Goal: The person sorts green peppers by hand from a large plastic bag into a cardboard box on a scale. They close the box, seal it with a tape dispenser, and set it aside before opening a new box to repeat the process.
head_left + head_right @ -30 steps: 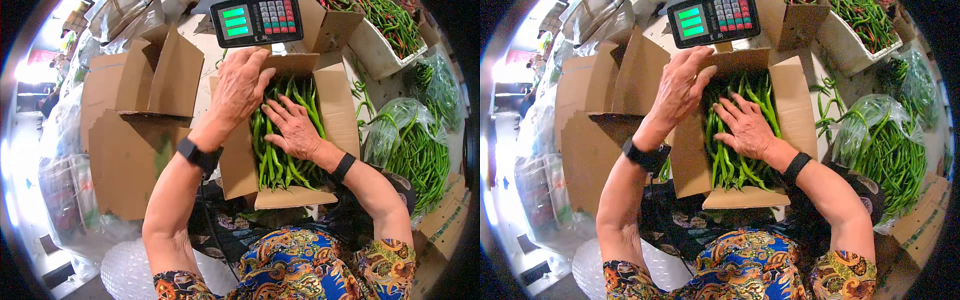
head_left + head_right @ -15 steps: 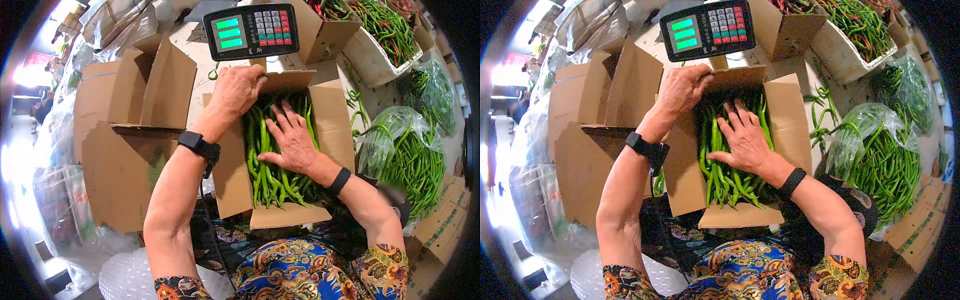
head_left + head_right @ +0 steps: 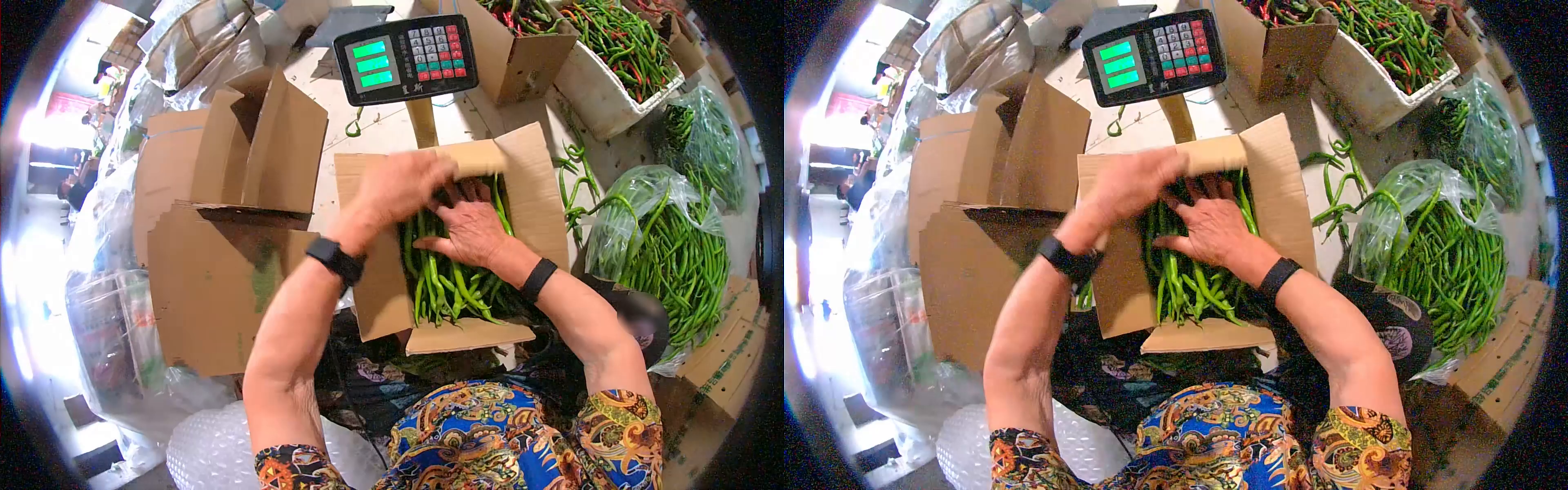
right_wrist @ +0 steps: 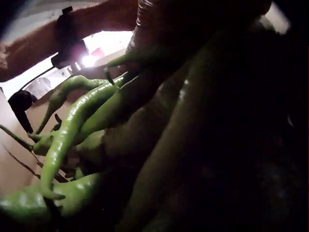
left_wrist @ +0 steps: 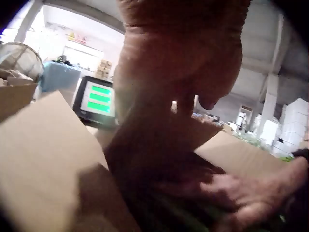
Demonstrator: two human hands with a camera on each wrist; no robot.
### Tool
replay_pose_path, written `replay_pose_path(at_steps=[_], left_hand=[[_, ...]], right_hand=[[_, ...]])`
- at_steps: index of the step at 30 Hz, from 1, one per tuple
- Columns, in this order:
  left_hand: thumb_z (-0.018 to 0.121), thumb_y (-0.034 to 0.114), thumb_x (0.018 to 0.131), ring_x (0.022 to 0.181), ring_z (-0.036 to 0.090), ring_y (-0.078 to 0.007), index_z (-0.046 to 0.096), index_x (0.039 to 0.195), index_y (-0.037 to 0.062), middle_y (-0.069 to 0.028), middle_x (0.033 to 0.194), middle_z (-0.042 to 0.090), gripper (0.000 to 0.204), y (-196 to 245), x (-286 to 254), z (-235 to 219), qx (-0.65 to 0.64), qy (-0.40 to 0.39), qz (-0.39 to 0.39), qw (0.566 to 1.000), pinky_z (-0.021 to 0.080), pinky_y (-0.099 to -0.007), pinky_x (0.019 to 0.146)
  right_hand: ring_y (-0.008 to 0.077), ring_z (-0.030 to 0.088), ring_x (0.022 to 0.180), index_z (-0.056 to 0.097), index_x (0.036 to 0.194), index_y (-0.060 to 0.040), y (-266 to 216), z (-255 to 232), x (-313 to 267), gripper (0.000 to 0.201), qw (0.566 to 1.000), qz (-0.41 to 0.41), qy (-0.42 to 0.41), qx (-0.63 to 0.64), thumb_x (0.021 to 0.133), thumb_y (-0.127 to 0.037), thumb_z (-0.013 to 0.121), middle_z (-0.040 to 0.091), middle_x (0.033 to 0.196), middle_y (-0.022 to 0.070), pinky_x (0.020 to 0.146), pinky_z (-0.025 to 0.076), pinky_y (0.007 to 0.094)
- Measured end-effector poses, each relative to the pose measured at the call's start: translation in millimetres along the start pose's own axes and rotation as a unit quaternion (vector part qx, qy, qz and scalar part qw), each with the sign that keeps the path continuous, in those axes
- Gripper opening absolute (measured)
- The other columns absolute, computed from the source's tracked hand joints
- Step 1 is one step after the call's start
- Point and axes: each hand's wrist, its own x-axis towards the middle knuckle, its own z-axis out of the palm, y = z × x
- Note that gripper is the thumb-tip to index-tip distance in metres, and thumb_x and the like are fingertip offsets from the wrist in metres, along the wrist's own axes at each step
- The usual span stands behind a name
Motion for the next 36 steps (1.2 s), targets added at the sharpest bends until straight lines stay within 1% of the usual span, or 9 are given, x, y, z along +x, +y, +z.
replay_pose_path(at_steps=[1,3,5,7,10,13,19,24,36], left_hand=[[0.047,0.034,0.098,0.117,0.056,-0.0363,0.061,0.118,0.0134,-0.0162,0.12,0.063,0.032,1,-10,15,0.082,-0.032,0.081,0.993,0.05,-0.0425,0.092],[0.045,0.033,0.099,0.127,0.046,-0.0391,0.055,0.129,0.0125,-0.0167,0.135,0.054,0.038,8,-25,29,0.175,0.024,0.144,0.974,0.044,-0.0445,0.101],[0.048,0.028,0.094,0.131,0.041,-0.035,0.058,0.126,0.0158,-0.0097,0.142,0.048,0.036,9,-23,41,-0.087,0.081,-0.067,0.991,0.037,-0.0504,0.106],[0.043,0.031,0.098,0.133,0.04,-0.0353,0.059,0.125,0.013,-0.0113,0.141,0.048,0.036,-2,-24,43,-0.093,0.103,-0.009,0.99,0.037,-0.049,0.106],[0.044,0.041,0.098,0.136,0.037,-0.0359,0.054,0.131,0.012,-0.0138,0.145,0.044,0.045,-11,-28,57,0.027,0.046,0.088,0.995,0.036,-0.0498,0.106],[0.048,0.051,0.094,0.138,0.033,-0.0367,0.045,0.139,0.0107,-0.0166,0.148,0.038,0.061,16,-41,71,0.065,0.117,-0.034,0.99,0.031,-0.0501,0.108],[0.053,0.055,0.09,0.142,0.025,-0.0372,0.032,0.147,0.0125,-0.0175,0.154,0.027,0.074,21,-49,84,0.112,0.131,-0.021,0.985,0.026,-0.0527,0.11],[0.055,0.058,0.088,0.14,0.024,-0.0426,0.037,0.144,0.0055,-0.0246,0.152,0.025,0.079,44,-53,83,0.074,0.136,-0.006,0.988,0.025,-0.0529,0.11],[0.058,0.059,0.085,0.14,0.024,-0.042,0.037,0.144,0.0053,-0.0243,0.152,0.026,0.082,42,-51,95,0.072,0.166,-0.005,0.984,0.022,-0.0513,0.111]], right_hand=[[0.0365,0.042,0.129,0.058,0.125,-0.0153,0,-12,5,0.072,0.986,0.045,-0.147,0.066,0.078,-0.069,0.057,0.048,0.135,0.0211,0.106,0.026,0.0557],[0.0345,0.049,0.119,0.059,0.12,-0.0103,-2,-9,1,0.068,0.997,-0.017,0.029,0.072,0.077,-0.063,0.063,0.055,0.124,0.0185,0.103,0.03,0.0525],[0.0349,0.048,0.12,0.06,0.118,-0.0059,1,-19,-10,0.063,0.995,-0.012,-0.026,0.092,0.078,-0.054,0.067,0.058,0.118,0.017,0.1,0.034,0.0484],[0.0336,0.053,0.114,0.062,0.114,-0.0042,-3,-38,-22,0.055,0.991,-0.075,0.079,0.08,0.079,-0.046,0.07,0.06,0.115,0.0168,0.094,0.04,0.0429],[0.0342,0.062,0.1,0.063,0.112,-0.0021,0,-84,-47,0.053,0.977,-0.073,-0.049,0.192,0.078,-0.041,0.073,0.06,0.118,0.0209,0.086,0.049,0.0426],[0.0381,0.059,0.108,0.054,0.124,0.0027,-13,-127,-80,0.071,0.947,-0.187,-0.15,0.215,0.075,-0.044,0.075,0.059,0.12,0.0226,0.092,0.048,0.0429],[0.0363,0.06,0.098,0.054,0.112,0.0021,-27,-100,-95,0.05,0.92,-0.074,-0.333,0.192,0.068,-0.013,0.072,0.06,0.103,0.017,0.081,0.05,0.0456],[0.034,0.059,0.092,0.058,0.098,-0.0024,-26,-103,-101,0.038,0.969,-0.119,-0.186,0.113,0.062,-0.009,0.07,0.06,0.087,0.0137,0.079,0.049,0.0449],[0.0351,0.054,0.112,0.054,0.122,0.001,-28,-109,-109,0.067,0.988,-0.046,-0.128,0.074,0.066,-0.026,0.08,0.056,0.125,0.0188,0.095,0.047,0.0411]])
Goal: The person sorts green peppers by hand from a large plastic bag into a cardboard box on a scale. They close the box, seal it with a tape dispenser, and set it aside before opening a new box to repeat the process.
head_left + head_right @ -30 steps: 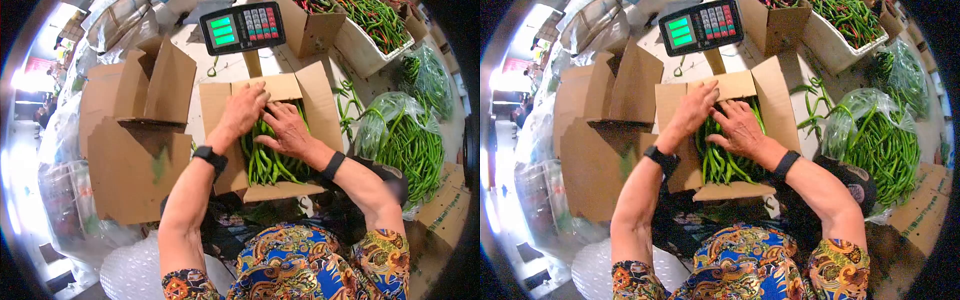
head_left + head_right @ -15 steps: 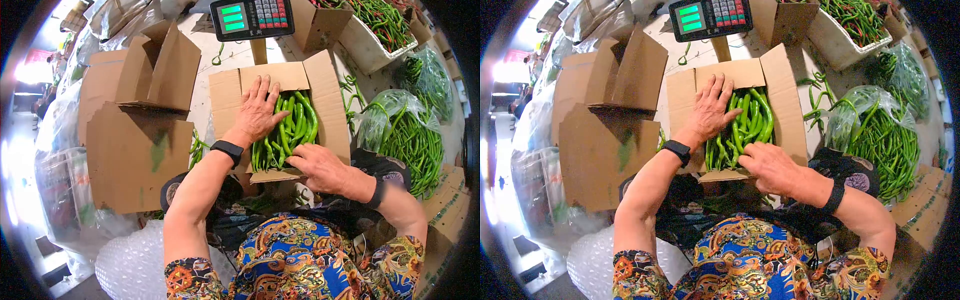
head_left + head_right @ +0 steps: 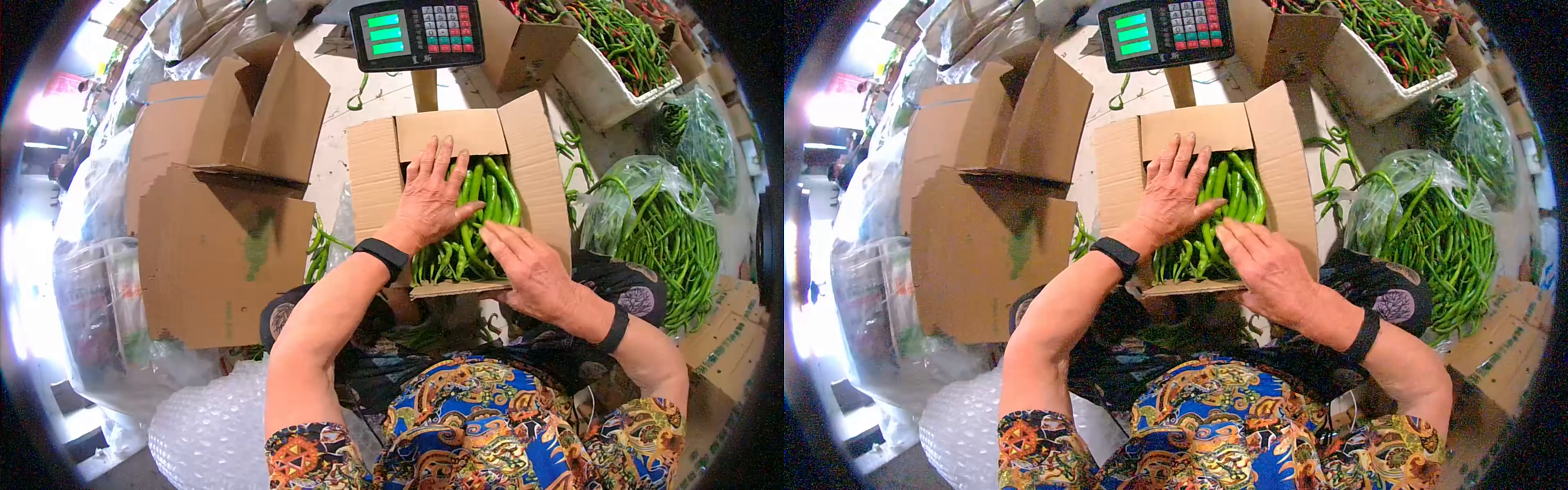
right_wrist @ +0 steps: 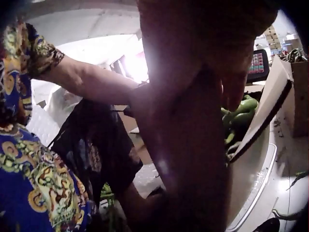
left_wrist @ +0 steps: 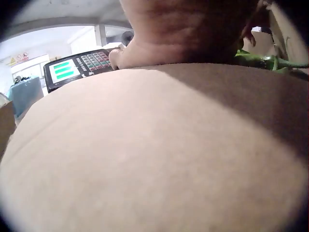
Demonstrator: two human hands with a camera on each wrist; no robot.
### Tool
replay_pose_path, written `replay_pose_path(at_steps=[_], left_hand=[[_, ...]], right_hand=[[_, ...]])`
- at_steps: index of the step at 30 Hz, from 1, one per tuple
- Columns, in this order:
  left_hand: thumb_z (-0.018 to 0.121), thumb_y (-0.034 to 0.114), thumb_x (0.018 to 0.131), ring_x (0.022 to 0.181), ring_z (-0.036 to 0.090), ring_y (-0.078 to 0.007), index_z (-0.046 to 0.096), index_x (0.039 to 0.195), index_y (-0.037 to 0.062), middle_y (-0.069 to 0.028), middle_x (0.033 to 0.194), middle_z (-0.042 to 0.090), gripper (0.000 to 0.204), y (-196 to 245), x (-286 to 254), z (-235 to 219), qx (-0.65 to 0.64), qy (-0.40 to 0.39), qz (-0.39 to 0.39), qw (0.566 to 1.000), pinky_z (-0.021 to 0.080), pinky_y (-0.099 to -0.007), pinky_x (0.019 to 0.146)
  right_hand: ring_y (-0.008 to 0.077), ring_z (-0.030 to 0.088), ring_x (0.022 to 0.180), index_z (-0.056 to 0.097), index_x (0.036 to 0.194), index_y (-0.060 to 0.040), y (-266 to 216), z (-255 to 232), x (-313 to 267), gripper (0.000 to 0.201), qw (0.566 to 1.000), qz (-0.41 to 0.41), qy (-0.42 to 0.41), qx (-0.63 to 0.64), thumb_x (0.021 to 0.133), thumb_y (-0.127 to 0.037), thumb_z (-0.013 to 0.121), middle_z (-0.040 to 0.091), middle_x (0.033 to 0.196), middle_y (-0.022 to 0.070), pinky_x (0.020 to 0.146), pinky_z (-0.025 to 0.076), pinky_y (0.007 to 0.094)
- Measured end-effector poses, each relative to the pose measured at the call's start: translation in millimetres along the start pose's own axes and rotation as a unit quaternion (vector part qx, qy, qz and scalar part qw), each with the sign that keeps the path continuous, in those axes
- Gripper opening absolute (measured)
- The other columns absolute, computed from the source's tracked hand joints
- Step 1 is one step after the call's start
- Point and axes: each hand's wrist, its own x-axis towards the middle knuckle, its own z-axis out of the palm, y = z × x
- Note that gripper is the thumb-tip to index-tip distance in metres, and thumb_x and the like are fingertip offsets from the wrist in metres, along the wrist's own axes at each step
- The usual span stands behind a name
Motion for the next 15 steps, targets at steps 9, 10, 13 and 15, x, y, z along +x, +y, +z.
replay_pose_path(at_steps=[9,10,13,15], left_hand=[[0.058,0.067,0.081,0.142,0.021,-0.0415,0.035,0.145,0.005,-0.0238,0.154,0.022,0.093,-9,4,-11,-0.037,-0.069,-0.005,0.997,0.023,-0.0544,0.111],[0.058,0.069,0.08,0.142,0.02,-0.0419,0.034,0.146,0.0049,-0.0238,0.154,0.021,0.095,-15,8,-13,-0.081,-0.095,-0.01,0.992,0.022,-0.0555,0.111],[0.06,0.077,0.071,0.141,0.02,-0.047,0.032,0.146,0.0045,-0.0259,0.154,0.02,0.108,-24,11,-25,-0.139,-0.142,-0.006,0.98,0.022,-0.0607,0.109],[0.062,0.082,0.062,0.14,0.019,-0.0511,0.031,0.146,0.0043,-0.0279,0.153,0.019,0.119,-23,8,-28,-0.056,-0.193,0.066,0.977,0.024,-0.0637,0.107]], right_hand=[[0.0357,0.058,0.1,0.063,0.11,-0.0018,38,10,39,0.057,0.987,0.077,-0.128,0.054,0.068,-0.036,0.081,0.06,0.107,0.0179,0.085,0.048,0.0438],[0.0354,0.057,0.096,0.065,0.1,-0.0039,38,16,36,0.049,0.996,0.052,-0.025,0.061,0.067,-0.036,0.081,0.057,0.097,0.0154,0.081,0.047,0.0442],[0.0344,0.055,0.095,0.062,0.096,-0.0011,35,23,40,0.052,0.995,0.092,-0.009,0.05,0.065,-0.038,0.082,0.055,0.095,0.0155,0.081,0.048,0.0443],[0.0351,0.054,0.097,0.06,0.099,-0.0008,42,29,47,0.057,0.992,0.112,-0.017,0.055,0.061,-0.035,0.085,0.054,0.096,0.0163,0.081,0.047,0.0441]])
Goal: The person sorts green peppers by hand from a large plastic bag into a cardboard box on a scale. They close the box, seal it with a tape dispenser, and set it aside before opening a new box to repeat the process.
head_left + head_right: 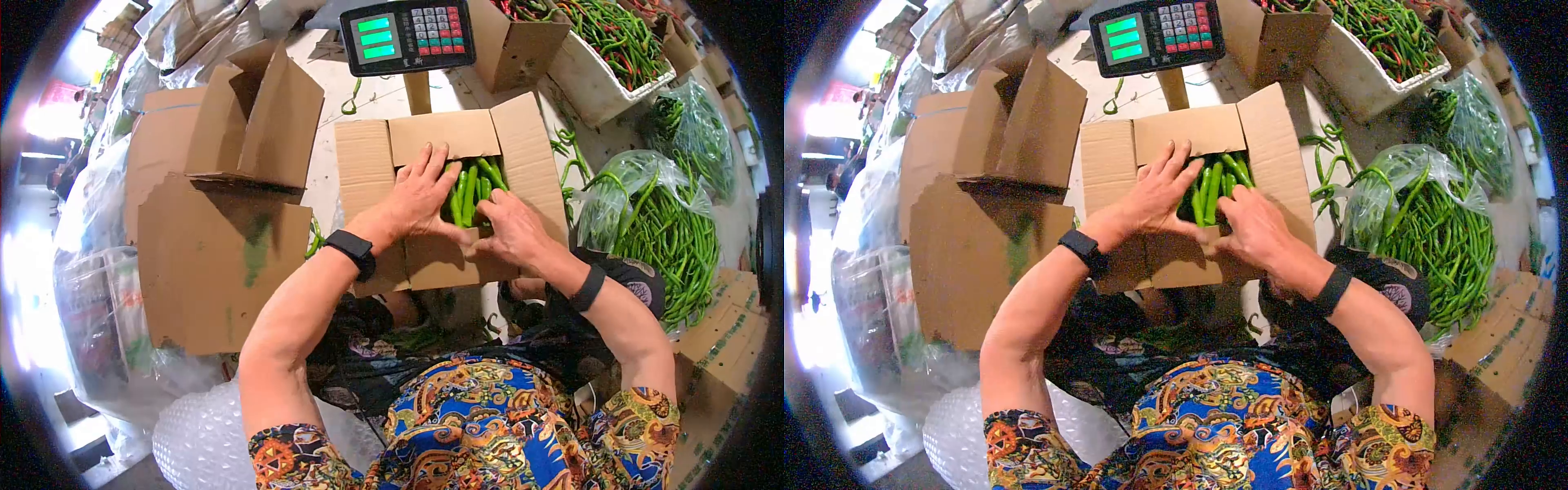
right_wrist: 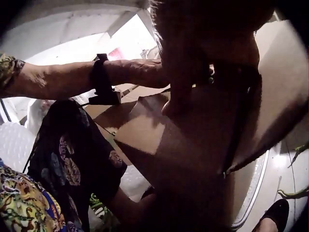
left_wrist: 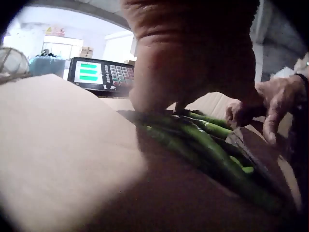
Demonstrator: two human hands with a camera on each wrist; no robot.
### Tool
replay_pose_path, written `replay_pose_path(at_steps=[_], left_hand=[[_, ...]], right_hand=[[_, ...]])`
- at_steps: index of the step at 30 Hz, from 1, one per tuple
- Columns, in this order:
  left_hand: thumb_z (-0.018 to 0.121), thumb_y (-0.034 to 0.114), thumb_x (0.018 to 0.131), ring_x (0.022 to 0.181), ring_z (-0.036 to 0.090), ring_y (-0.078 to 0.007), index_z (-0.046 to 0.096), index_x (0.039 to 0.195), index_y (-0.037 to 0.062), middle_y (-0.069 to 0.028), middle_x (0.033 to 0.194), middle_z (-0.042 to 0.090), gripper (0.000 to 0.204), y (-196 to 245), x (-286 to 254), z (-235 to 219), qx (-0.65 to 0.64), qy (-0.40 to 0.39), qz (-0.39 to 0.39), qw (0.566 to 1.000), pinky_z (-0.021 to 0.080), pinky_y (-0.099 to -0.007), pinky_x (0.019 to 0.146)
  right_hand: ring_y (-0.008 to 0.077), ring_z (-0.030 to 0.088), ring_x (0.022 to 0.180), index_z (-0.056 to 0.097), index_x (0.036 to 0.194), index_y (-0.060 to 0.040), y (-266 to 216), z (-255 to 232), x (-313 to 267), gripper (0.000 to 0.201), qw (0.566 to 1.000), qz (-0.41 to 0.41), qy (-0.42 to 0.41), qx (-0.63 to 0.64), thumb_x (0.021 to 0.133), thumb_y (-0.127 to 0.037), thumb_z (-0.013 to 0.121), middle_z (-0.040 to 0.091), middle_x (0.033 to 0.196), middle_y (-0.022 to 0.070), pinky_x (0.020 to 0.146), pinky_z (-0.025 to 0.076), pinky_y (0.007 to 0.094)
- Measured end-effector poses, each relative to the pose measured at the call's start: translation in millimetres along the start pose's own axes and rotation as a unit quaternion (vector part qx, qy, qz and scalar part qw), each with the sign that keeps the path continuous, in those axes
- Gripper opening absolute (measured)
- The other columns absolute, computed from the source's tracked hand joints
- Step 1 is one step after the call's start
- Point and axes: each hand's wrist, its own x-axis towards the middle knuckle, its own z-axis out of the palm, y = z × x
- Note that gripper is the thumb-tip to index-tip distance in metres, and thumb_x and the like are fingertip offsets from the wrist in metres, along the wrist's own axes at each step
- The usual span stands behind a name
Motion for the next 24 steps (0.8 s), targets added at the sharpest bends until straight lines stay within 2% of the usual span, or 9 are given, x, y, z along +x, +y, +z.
replay_pose_path(at_steps=[4,9,10,11,12,15,19,22,24], left_hand=[[0.062,0.086,0.055,0.141,0.016,-0.0518,0.032,0.146,0.0047,-0.0287,0.154,0.017,0.126,1,-3,17,0.026,0.061,0.026,0.997,0.026,-0.0632,0.105],[0.063,0.086,0.055,0.142,0.013,-0.0505,0.03,0.148,0.0054,-0.0296,0.154,0.014,0.127,8,-6,15,0.024,0.051,-0.007,0.998,0.021,-0.0607,0.109],[0.063,0.086,0.055,0.142,0.013,-0.0505,0.03,0.148,0.0054,-0.0296,0.154,0.014,0.127,7,-8,18,0.021,0.051,-0.005,0.998,0.021,-0.0607,0.109],[0.063,0.086,0.055,0.142,0.012,-0.0505,0.031,0.148,0.0052,-0.0298,0.154,0.014,0.127,6,-7,19,0.019,0.053,-0.002,0.998,0.021,-0.0603,0.109],[0.064,0.085,0.055,0.142,0.012,-0.0504,0.031,0.148,0.0049,-0.0301,0.154,0.014,0.127,6,-4,19,0.018,0.058,0.0,0.998,0.02,-0.06,0.109],[0.063,0.085,0.055,0.143,0.012,-0.0489,0.035,0.145,0.0024,-0.031,0.153,0.018,0.125,6,-4,16,0.022,0.063,0.001,0.998,0.018,-0.0556,0.111],[0.066,0.082,0.057,0.142,0.014,-0.0494,0.038,0.144,0.0042,-0.0293,0.153,0.021,0.12,4,-5,16,0.03,0.068,0.02,0.997,0.02,-0.0568,0.111],[0.071,0.071,0.065,0.14,0.02,-0.0498,0.041,0.142,0.0067,-0.0265,0.152,0.025,0.105,-12,-8,-11,-0.015,-0.048,0.028,0.998,0.024,-0.0599,0.109],[0.073,0.042,0.08,0.134,0.036,-0.0432,0.047,0.136,0.0065,-0.0245,0.143,0.041,0.071,-22,-40,-65,-0.063,0.056,0.025,0.996,0.035,-0.0525,0.107]], right_hand=[[0.0356,0.054,0.098,0.056,0.107,0.0001,-2,-2,0,0.065,0.999,0.021,-0.023,0.007,0.059,-0.031,0.087,0.054,0.097,0.0167,0.081,0.047,0.0444],[0.0283,0.057,0.088,0.057,0.107,-0.0055,20,-55,-13,0.045,0.91,0.012,0.382,-0.16,0.069,-0.019,0.078,0.058,0.095,0.0109,0.075,0.048,0.0359],[0.0283,0.057,0.088,0.057,0.107,-0.0055,43,-62,-20,0.045,0.91,0.014,0.381,-0.162,0.069,-0.019,0.078,0.058,0.095,0.0109,0.075,0.048,0.0359],[0.0215,0.056,0.079,0.057,0.104,-0.0063,66,-72,-30,0.037,0.942,0.17,0.282,0.063,0.076,-0.022,0.075,0.057,0.089,0.0068,0.067,0.047,0.0318],[0.0147,0.056,0.07,0.057,0.102,-0.0072,77,-80,-36,0.03,0.893,0.309,0.163,0.284,0.083,-0.025,0.072,0.056,0.083,0.0027,0.058,0.046,0.0277],[0.0051,0.048,0.061,0.055,0.089,-0.0099,13,-57,-23,0.021,0.768,0.273,0.055,0.577,0.096,-0.029,0.057,0.048,0.071,-0.0035,0.051,0.039,0.0218],[0.0078,0.057,0.065,0.056,0.079,-0.0045,14,-21,24,0.031,0.893,0.175,-0.06,0.411,0.091,-0.032,0.064,0.057,0.071,0.0024,0.059,0.046,0.0244],[0.034,0.065,0.076,0.056,0.086,0.0032,9,1,29,0.042,0.992,0.052,0.013,0.117,0.078,-0.035,0.072,0.064,0.078,0.02,0.068,0.05,0.0403],[0.0429,0.061,0.086,0.056,0.088,0.0038,3,-5,30,0.045,0.986,0.083,-0.018,0.141,0.076,-0.036,0.072,0.063,0.085,0.0247,0.074,0.048,0.0458]])
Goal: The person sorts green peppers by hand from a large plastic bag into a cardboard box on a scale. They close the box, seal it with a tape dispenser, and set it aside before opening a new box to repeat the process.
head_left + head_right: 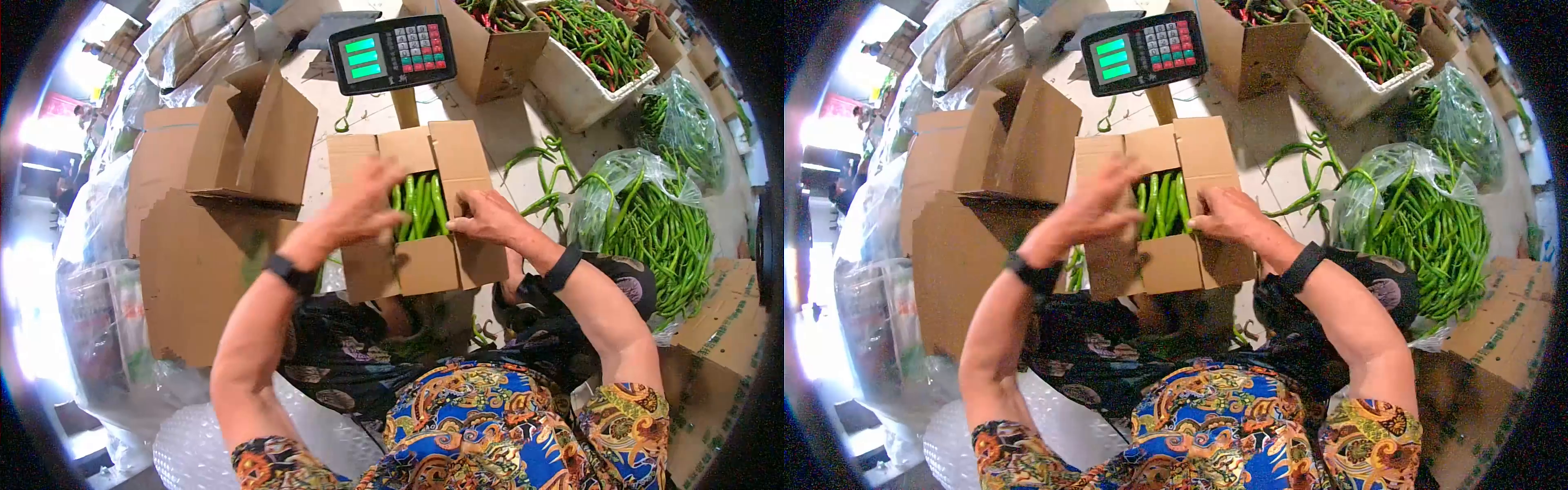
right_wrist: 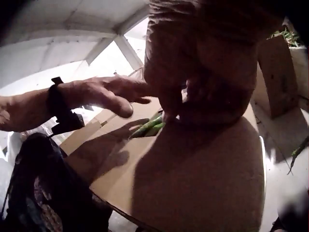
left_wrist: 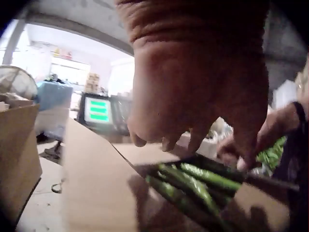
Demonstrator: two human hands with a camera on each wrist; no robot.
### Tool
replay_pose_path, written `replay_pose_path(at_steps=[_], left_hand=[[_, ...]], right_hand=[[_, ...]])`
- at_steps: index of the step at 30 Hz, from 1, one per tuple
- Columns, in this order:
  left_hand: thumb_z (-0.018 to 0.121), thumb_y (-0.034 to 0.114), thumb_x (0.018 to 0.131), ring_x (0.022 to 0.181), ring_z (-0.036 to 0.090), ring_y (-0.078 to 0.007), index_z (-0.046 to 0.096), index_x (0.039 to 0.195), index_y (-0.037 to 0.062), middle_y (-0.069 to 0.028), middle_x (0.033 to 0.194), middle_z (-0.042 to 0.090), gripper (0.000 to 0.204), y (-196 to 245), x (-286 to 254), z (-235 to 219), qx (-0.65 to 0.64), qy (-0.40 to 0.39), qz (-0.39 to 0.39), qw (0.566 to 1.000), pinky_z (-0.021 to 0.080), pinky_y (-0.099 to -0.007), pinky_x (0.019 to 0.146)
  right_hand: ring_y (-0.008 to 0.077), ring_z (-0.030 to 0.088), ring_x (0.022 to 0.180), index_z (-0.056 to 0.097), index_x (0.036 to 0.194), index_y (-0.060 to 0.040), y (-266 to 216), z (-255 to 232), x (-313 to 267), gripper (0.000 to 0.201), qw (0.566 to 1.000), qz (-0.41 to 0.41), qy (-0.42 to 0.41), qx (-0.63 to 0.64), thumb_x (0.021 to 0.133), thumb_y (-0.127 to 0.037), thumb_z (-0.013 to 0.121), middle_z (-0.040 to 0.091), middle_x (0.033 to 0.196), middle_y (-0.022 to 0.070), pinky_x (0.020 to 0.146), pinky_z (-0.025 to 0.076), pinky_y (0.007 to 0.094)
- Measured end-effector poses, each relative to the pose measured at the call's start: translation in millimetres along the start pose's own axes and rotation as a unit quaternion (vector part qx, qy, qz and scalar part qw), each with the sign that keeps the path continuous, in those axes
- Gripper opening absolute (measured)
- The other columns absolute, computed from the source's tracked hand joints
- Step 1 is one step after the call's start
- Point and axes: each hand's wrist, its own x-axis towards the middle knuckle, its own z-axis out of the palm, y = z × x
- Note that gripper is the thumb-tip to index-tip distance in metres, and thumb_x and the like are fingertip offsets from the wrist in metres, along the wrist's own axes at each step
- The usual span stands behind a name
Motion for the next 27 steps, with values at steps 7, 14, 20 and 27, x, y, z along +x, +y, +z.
replay_pose_path(at_steps=[7,14,20,27], left_hand=[[0.052,0.021,0.095,0.124,0.048,-0.039,0.044,0.134,-0.0027,-0.0257,0.132,0.052,0.047,-60,-112,-61,-0.004,-0.061,-0.286,0.956,0.039,-0.0416,0.104],[0.046,0.05,0.093,0.14,0.031,-0.0319,0.027,0.145,-0.0044,-0.0227,0.146,0.038,0.077,-48,-9,41,-0.429,0.02,-0.295,0.853,0.024,-0.0376,0.114],[0.051,0.056,0.09,0.142,0.018,-0.0436,0.018,0.149,-0.0014,-0.0285,0.153,0.019,0.089,-15,57,65,-0.057,0.204,-0.029,0.977,0.017,-0.0506,0.115],[0.048,0.055,0.092,0.14,0.028,-0.0392,0.034,0.147,0.0136,-0.0175,0.152,0.03,0.07,-18,97,105,0.176,0.134,0.007,0.975,0.028,-0.0548,0.109]], right_hand=[[0.0307,0.066,0.083,0.062,0.086,-0.0041,2,-6,14,0.033,0.991,0.039,-0.123,-0.047,0.077,-0.034,0.071,0.067,0.082,0.015,0.069,0.05,0.0402],[0.0297,0.066,0.084,0.063,0.087,-0.0032,-1,-10,21,0.03,0.993,0.025,-0.092,-0.069,0.077,-0.03,0.072,0.068,0.085,0.0154,0.069,0.05,0.0391],[0.034,0.064,0.083,0.064,0.093,-0.0016,6,-1,22,0.033,0.994,0.042,-0.081,-0.052,0.075,-0.028,0.073,0.066,0.087,0.0188,0.07,0.05,0.0427],[0.0305,0.063,0.074,0.062,0.087,-0.0009,15,1,20,0.033,0.996,0.051,-0.07,0.011,0.076,-0.031,0.069,0.065,0.079,0.0175,0.069,0.049,0.0401]])
